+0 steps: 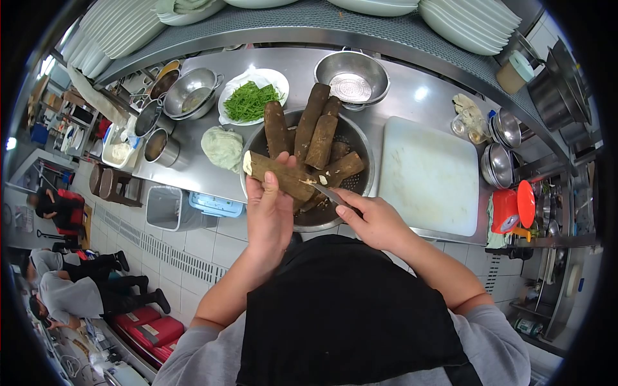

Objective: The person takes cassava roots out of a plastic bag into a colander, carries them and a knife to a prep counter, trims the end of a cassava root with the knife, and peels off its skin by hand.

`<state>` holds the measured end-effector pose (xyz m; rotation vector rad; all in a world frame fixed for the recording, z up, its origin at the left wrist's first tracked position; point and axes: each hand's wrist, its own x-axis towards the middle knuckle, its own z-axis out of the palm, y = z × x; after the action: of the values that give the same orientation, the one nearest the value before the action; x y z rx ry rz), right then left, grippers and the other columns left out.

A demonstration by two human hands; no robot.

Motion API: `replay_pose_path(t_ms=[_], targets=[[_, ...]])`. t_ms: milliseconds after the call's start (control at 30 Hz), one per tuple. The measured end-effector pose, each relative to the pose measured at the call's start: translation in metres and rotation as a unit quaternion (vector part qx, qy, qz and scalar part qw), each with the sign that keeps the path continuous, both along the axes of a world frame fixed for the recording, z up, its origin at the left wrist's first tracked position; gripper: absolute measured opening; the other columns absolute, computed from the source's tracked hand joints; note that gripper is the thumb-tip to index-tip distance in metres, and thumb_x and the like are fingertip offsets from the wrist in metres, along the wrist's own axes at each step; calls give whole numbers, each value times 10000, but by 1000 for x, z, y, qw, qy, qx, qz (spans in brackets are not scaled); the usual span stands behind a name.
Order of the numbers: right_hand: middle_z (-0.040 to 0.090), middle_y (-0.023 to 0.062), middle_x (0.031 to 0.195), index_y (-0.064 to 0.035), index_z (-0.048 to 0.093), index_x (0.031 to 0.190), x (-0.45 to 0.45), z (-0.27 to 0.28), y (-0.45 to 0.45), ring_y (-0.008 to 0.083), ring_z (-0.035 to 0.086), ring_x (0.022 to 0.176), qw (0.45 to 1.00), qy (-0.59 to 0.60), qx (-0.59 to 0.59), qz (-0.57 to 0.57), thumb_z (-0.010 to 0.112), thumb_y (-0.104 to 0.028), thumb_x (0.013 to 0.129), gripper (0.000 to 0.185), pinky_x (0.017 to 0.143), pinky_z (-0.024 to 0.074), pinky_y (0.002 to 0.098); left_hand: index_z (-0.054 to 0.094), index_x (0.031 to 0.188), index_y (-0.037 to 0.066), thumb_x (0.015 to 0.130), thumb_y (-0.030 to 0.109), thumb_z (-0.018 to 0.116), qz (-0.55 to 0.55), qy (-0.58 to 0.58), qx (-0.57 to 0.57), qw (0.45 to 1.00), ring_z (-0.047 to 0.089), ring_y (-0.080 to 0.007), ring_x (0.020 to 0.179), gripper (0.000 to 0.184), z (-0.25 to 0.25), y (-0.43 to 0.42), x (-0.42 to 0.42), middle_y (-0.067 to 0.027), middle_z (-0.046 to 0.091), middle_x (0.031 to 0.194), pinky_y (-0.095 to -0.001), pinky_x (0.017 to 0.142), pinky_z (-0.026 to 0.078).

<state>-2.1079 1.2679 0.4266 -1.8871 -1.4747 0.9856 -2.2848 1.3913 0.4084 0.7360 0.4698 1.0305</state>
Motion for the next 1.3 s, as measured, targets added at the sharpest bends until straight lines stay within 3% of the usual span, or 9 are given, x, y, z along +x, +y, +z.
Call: replay_pose_path(t_ms=[267, 367, 567, 633, 733, 833, 1067, 1167, 1300], targets=[[729, 213, 1001, -112, 540, 1439, -9, -10, 3, 404, 703, 929, 998, -36, 27, -33, 496, -430, 1055, 501, 825, 544, 457, 350, 1465, 136, 1081, 311, 510, -1, 6, 5, 1000, 439, -274, 1417, 451, 0, 2, 2, -129, 481, 1488, -508, 1159, 395], [734, 177, 1004, -81, 560, 1420, -7, -28, 9, 329, 716, 921, 990, 88, 96, -46, 508, -421, 1065, 494, 832, 539, 410, 354, 1461, 136, 1080, 311, 513, 0, 14, 8, 1000, 443, -273, 1413, 448, 0, 2, 2, -124, 485, 1484, -510, 1154, 399], [722, 119, 1033, -35, 594, 1381, 6, -25, 13, 219, 673, 975, 895, 409, -169, -61, 495, -392, 1084, 475, 898, 517, 365, 351, 1464, 136, 1086, 315, 496, -11, 3, -13, 1000, 450, -277, 1410, 443, -3, 9, 3, -120, 498, 1473, -513, 1151, 401], [738, 137, 1014, -65, 578, 1397, 3, -45, 13, 285, 706, 935, 982, 167, 86, -3, 485, -411, 1078, 479, 850, 529, 393, 347, 1467, 137, 1089, 318, 486, -8, 7, -18, 1000, 450, -277, 1410, 442, 0, 9, 3, -120, 505, 1469, -518, 1152, 399], [736, 173, 1025, -99, 566, 1406, 7, -1, 8, 367, 705, 924, 1000, 16, 4, 15, 478, -423, 1067, 477, 828, 537, 443, 354, 1446, 117, 1092, 277, 489, -13, -13, -33, 999, 479, -265, 1385, 412, 2, 10, 2, -121, 511, 1460, -478, 1148, 411], [720, 210, 1064, -109, 555, 1411, 9, 0, 6, 420, 677, 955, 997, -57, 48, 28, 482, -419, 1055, 477, 842, 532, 490, 350, 1452, 116, 1091, 282, 490, -34, -13, -35, 999, 477, -269, 1388, 421, 3, 10, 1, -127, 508, 1463, -475, 1145, 416], [721, 216, 1054, -96, 561, 1400, 3, 4, 5, 418, 681, 966, 991, -114, 61, 15, 471, -418, 1061, 476, 846, 537, 491, 344, 1457, 111, 1079, 278, 524, -51, 6, -44, 998, 473, -267, 1391, 451, 1, 12, 0, -131, 506, 1466, -471, 1147, 413], [717, 223, 1057, -87, 570, 1394, -1, 7, 10, 419, 683, 970, 1000, 10, -11, -2, 477, -422, 1064, 480, 851, 544, 456, 340, 1461, 111, 1073, 272, 540, -44, 8, -30, 999, 461, -261, 1400, 465, -1, 8, 4, -130, 500, 1472, -467, 1150, 408], [709, 182, 1150, -46, 582, 1387, -1, -29, 15, 304, 676, 1080, 990, 138, 5, -14, 471, -385, 1087, 466, 956, 500, 365, 340, 1461, 112, 1074, 267, 541, -25, 5, -25, 999, 454, -257, 1405, 463, -6, 10, 6, -129, 491, 1480, -465, 1151, 405]])
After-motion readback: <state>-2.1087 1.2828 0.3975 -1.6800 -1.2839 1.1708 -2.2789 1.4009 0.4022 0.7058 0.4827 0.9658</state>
